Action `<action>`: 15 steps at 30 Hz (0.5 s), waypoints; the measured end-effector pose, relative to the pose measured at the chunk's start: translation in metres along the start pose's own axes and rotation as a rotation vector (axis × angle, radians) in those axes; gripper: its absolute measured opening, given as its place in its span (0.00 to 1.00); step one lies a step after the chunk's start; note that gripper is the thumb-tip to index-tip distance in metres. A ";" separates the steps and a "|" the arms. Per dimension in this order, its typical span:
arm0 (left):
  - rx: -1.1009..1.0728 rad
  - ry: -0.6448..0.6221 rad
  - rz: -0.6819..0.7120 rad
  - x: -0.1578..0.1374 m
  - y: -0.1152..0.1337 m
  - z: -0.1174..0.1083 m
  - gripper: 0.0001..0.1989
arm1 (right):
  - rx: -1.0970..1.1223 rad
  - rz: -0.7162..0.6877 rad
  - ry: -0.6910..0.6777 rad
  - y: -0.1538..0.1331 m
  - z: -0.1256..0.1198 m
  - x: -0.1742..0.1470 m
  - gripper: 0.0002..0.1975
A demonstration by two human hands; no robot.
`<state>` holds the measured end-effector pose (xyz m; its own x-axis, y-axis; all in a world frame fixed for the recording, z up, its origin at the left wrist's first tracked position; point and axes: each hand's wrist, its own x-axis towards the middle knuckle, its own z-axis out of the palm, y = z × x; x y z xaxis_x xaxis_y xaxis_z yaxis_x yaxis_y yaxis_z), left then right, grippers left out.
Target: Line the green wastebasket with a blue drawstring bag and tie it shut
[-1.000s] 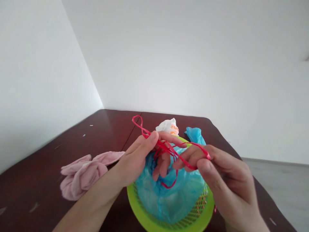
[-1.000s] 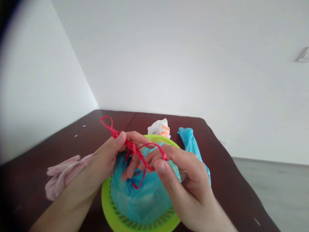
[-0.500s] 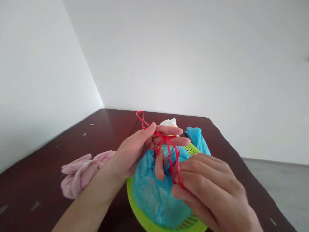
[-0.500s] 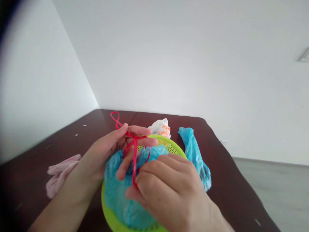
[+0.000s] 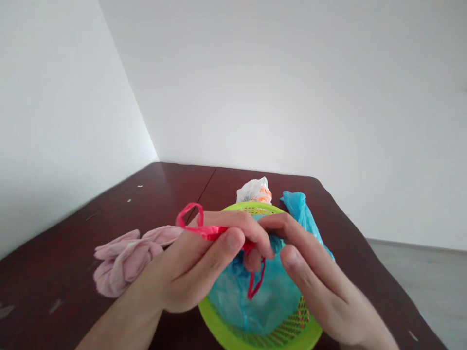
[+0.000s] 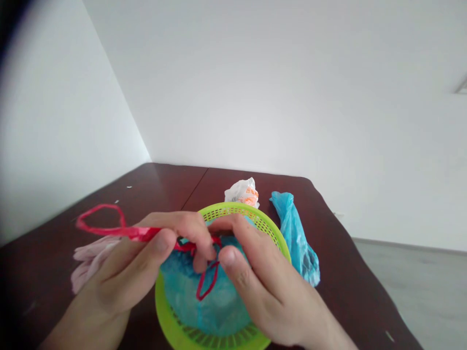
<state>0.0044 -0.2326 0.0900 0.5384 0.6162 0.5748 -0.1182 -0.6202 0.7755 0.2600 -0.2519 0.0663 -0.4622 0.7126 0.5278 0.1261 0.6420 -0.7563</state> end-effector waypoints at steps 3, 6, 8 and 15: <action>0.344 0.176 0.155 -0.003 -0.003 -0.001 0.17 | 0.062 0.116 0.048 0.001 0.005 0.004 0.13; 0.516 0.278 0.265 -0.005 -0.011 -0.001 0.19 | 0.094 0.232 0.065 0.004 0.008 0.006 0.14; 0.509 0.249 0.265 -0.005 -0.014 0.000 0.22 | 0.136 0.254 0.017 0.008 0.008 0.005 0.18; 0.279 -0.187 0.236 0.003 -0.017 -0.003 0.29 | 0.350 0.115 0.156 0.015 0.005 0.008 0.15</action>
<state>0.0053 -0.2193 0.0794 0.6692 0.3582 0.6510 -0.0394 -0.8578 0.5125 0.2533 -0.2375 0.0571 -0.3198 0.8262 0.4638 -0.1499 0.4392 -0.8858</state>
